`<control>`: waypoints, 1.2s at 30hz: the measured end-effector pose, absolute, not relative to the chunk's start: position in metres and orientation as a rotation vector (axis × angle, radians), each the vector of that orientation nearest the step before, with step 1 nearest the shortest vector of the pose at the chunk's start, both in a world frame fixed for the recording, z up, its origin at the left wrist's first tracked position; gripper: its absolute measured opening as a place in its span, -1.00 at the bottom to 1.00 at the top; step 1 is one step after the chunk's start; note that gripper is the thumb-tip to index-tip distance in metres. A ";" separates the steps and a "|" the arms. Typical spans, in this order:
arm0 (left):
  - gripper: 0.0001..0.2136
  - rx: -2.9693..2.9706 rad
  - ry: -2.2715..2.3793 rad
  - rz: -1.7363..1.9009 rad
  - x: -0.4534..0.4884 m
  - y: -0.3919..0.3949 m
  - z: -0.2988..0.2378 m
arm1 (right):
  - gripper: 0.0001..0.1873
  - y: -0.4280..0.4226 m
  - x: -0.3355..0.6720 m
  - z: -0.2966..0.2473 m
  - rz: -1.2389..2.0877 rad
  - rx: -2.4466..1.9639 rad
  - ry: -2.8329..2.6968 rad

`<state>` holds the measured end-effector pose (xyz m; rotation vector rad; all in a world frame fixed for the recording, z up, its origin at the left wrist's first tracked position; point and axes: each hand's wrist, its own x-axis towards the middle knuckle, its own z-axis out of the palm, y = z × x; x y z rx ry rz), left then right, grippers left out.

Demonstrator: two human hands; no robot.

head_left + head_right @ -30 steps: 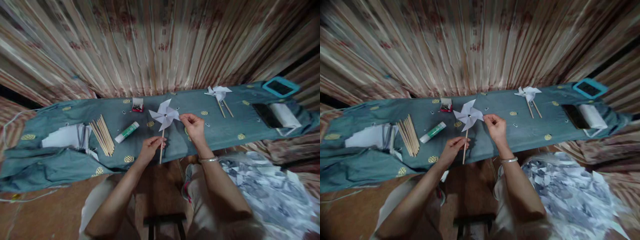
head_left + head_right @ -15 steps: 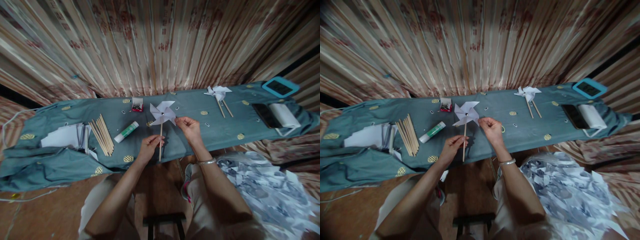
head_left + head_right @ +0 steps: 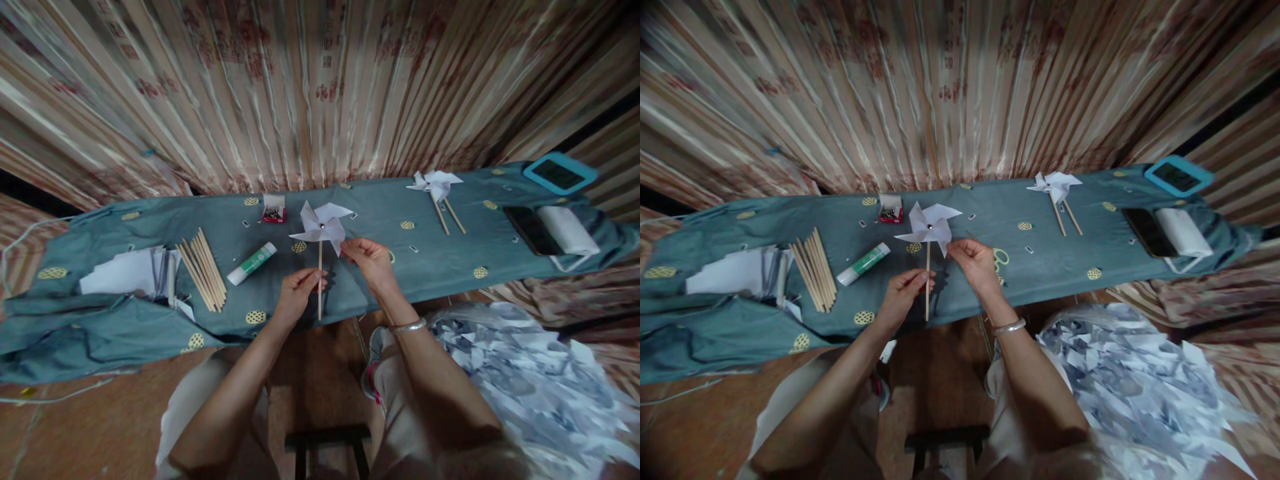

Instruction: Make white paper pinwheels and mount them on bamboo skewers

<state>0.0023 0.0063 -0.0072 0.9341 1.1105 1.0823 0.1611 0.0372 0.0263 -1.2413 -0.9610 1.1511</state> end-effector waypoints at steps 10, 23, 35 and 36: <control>-0.58 0.918 1.114 1.083 0.005 0.007 -0.008 | -0.69 0.034 0.151 0.026 1.240 -1.236 -1.003; -0.58 0.905 1.099 1.064 0.007 0.006 -0.011 | -0.65 0.027 0.144 0.014 1.057 -1.359 -1.311; -0.62 0.938 1.040 1.056 0.014 0.004 -0.010 | -0.72 0.010 0.145 0.005 1.042 -1.433 -1.382; -0.61 0.937 1.034 1.047 0.015 0.004 -0.010 | -0.72 0.011 0.147 0.005 1.030 -1.441 -1.365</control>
